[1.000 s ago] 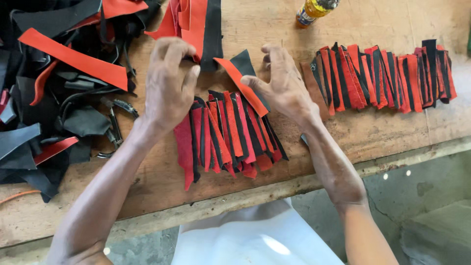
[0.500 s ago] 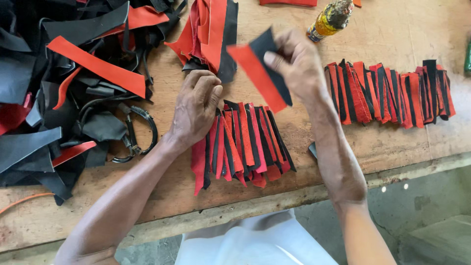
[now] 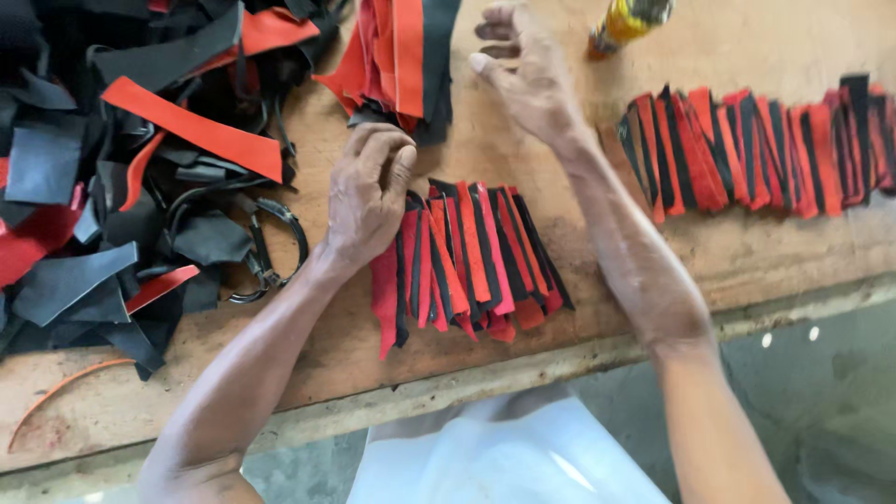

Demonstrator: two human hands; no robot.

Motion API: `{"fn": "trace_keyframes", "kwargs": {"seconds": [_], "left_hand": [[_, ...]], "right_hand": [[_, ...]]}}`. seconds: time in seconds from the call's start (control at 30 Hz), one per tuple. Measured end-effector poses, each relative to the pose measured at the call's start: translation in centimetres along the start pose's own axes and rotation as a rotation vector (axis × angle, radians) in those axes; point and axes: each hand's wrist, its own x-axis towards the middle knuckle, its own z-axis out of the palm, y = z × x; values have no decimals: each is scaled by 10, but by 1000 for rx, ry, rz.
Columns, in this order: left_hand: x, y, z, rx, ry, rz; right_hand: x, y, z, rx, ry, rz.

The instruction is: The person repeatedly picks a red fabric strip and a black fabric strip, aligns them edge to edge, and places the paired strip into a growing stack on the table. The process continues with multiple pairs being assembled and stacked.

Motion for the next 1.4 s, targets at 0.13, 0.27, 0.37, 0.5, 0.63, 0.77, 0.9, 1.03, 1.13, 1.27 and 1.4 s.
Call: {"fn": "trace_keyframes", "kwargs": {"seconds": [0.13,0.27,0.37,0.5,0.63,0.77,0.9,1.03,1.13,1.27,1.4], "left_hand": [[5,14,-5,70,-89,-20],[2,39,1,169,-226,156],[-1,59,32,210,-348,274],[9,67,58,311,-342,429],[13,61,58,125,-571,189],[12,59,45,-44,-570,165],[14,59,38,-124,-540,156],[15,64,36,-161,-533,191],[18,66,38,-124,-593,153],[20,67,38,-95,-647,78],[21,71,38,-108,-645,115]], "right_hand": [[-53,-39,-52,-217,-198,181],[-104,-58,-64,-267,-247,334],[-124,-59,-65,-263,-169,249],[-123,-68,-66,-252,-226,108],[-126,-69,-68,-270,-249,171],[-128,-67,-67,-245,-239,69],[-130,-75,-60,-285,-335,159],[-131,-84,-57,-328,-351,84],[-129,-83,-60,-163,-354,376],[-125,-74,-65,-47,-263,391],[-124,-69,-70,29,-177,384]]}}
